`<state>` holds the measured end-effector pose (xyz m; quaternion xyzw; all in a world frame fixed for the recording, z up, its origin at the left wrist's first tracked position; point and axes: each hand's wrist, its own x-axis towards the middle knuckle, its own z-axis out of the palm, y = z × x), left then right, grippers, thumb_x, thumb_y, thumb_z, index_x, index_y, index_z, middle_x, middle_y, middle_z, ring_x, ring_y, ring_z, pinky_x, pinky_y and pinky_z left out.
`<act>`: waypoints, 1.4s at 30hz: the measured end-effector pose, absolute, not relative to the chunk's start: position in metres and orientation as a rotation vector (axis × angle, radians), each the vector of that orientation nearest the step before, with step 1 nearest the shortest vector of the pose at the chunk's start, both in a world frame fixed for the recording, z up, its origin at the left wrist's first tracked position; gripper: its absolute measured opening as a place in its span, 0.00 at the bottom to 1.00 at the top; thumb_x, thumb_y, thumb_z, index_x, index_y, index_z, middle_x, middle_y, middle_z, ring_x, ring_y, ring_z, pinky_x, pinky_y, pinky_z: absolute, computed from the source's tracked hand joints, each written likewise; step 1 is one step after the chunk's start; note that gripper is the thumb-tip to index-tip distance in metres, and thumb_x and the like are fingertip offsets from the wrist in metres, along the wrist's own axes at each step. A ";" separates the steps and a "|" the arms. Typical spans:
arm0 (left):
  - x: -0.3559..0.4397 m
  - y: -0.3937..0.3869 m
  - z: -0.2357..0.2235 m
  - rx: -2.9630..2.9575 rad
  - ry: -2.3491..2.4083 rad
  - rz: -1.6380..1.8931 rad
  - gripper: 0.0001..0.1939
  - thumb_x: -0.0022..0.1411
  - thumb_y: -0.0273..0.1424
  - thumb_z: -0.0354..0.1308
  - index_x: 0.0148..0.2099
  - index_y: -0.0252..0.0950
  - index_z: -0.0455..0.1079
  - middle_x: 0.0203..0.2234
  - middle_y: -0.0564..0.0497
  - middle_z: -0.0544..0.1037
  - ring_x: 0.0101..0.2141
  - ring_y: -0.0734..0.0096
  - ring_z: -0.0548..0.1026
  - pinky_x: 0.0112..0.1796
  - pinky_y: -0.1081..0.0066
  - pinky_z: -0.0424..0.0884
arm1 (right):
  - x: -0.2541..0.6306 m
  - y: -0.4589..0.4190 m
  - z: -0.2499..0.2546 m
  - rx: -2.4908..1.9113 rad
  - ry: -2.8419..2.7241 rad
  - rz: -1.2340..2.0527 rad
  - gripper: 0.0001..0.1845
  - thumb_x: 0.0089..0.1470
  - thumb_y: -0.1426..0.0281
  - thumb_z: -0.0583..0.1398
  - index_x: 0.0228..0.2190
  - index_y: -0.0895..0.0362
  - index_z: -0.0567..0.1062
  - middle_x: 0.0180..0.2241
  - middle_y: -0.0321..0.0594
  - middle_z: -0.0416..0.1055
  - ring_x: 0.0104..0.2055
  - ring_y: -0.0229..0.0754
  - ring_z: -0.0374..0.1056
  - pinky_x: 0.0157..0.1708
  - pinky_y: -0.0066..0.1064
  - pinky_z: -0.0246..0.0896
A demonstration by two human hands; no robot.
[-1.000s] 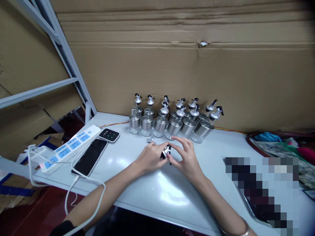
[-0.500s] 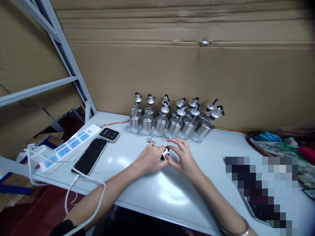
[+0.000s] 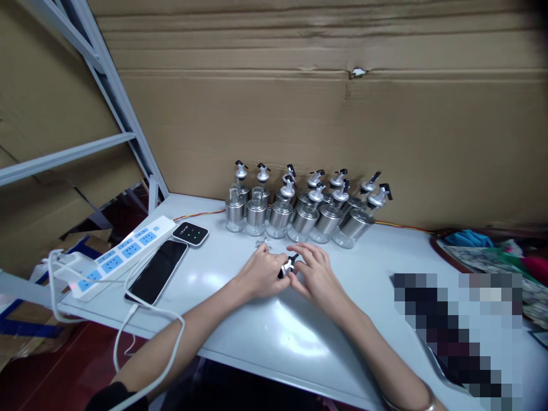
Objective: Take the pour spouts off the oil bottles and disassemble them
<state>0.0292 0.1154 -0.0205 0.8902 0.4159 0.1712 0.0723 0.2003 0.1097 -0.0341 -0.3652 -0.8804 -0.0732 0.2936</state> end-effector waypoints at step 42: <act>0.013 0.127 -0.018 2.644 1.052 1.072 0.04 0.60 0.30 0.51 0.35 0.35 0.62 0.29 0.52 0.74 0.30 0.71 0.70 0.37 0.70 0.63 | 0.229 0.130 -0.037 -1.176 -2.171 0.194 0.12 0.59 0.69 0.50 0.39 0.56 0.72 0.32 0.43 0.72 0.34 0.43 0.69 0.36 0.34 0.63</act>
